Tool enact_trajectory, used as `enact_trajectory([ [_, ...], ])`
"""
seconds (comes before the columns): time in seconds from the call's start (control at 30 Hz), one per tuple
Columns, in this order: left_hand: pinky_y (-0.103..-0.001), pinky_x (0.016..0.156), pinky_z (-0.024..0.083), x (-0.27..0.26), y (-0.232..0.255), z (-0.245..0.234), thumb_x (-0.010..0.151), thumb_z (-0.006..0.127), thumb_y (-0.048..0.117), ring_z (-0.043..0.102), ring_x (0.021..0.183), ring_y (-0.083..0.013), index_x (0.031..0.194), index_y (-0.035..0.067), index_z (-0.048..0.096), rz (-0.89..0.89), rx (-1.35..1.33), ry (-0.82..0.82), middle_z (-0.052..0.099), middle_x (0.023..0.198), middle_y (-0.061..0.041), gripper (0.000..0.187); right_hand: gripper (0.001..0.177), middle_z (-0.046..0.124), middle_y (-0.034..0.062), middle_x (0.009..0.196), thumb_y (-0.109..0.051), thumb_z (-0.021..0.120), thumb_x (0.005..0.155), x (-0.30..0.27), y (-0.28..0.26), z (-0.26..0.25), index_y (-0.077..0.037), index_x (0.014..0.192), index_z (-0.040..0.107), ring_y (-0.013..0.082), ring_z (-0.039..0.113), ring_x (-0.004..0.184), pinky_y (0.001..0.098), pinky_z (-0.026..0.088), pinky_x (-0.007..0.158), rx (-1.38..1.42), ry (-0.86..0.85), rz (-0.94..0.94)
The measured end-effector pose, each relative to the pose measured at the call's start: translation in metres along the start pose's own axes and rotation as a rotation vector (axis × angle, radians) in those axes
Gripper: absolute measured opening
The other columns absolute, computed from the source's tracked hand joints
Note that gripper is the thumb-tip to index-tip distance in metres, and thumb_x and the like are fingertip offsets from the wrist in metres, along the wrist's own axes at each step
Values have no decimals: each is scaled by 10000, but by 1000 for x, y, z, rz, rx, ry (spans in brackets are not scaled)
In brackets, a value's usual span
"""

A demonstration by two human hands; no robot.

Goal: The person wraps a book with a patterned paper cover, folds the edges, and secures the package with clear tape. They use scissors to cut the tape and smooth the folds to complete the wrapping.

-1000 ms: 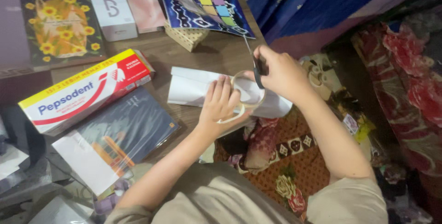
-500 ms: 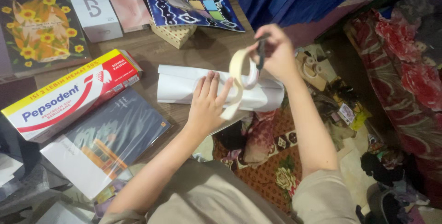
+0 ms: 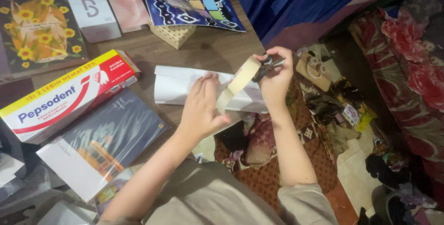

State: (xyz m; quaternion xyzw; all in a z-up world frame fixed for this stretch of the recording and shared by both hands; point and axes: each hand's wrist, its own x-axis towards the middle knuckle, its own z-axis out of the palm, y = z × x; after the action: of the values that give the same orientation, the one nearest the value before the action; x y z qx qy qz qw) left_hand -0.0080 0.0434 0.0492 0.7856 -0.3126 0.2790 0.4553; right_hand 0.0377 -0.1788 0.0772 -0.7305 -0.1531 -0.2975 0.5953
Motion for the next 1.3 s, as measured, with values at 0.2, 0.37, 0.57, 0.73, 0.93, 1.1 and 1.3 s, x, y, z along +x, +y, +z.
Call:
enact_trajectory([
  [0.2,-525,1087,420,14,18,-15,998,603,341,555,1249,-469,1051,-5,652,-167,-38,-84,631,1205,-257,353,516,616,33,1041,149,788,864,5,10,-2,-70,1214,480,167,708,1056,302,564,980,32,-32,35],
  [0.37,-503,1068,434,20,25,-16,923,704,175,553,1263,-457,951,18,678,-201,28,-90,629,1229,-263,162,485,665,63,1066,159,775,902,6,5,1,-62,1228,493,173,714,1065,296,578,949,24,-41,71],
  [0.57,-503,1096,429,19,21,-19,941,672,137,533,1311,-454,988,0,643,-172,9,-121,627,1294,-253,148,495,721,25,1118,42,806,795,25,-24,-15,-126,1186,554,153,706,899,283,601,660,-362,-187,353],
  [0.73,-500,1086,426,20,22,-17,951,661,126,531,1300,-460,1009,-3,628,-175,26,-111,627,1284,-253,145,440,605,58,880,-167,895,808,23,-75,-58,-47,1098,586,150,571,728,260,487,601,-402,-389,357],
  [0.93,-505,1106,415,17,19,-16,952,645,94,532,1301,-463,1034,0,613,-150,15,-103,631,1279,-245,128,469,688,26,703,-380,856,729,-1,-106,-70,-79,1003,622,114,680,605,252,541,511,-600,-1047,807],
  [1.1,-508,1130,403,14,16,-12,948,643,78,537,1317,-449,1035,-11,599,-137,2,-75,632,1304,-242,132,504,675,13,725,-454,794,786,-3,-86,-52,-36,1013,627,105,643,601,258,512,499,-511,-1110,815],
  [1.3,-502,1139,399,14,14,-12,942,640,72,536,1327,-439,1009,-10,590,-133,-8,-76,631,1331,-244,117,531,666,-4,694,-477,824,763,9,-72,-41,-29,991,652,87,595,580,214,457,488,-503,-1105,746],
])
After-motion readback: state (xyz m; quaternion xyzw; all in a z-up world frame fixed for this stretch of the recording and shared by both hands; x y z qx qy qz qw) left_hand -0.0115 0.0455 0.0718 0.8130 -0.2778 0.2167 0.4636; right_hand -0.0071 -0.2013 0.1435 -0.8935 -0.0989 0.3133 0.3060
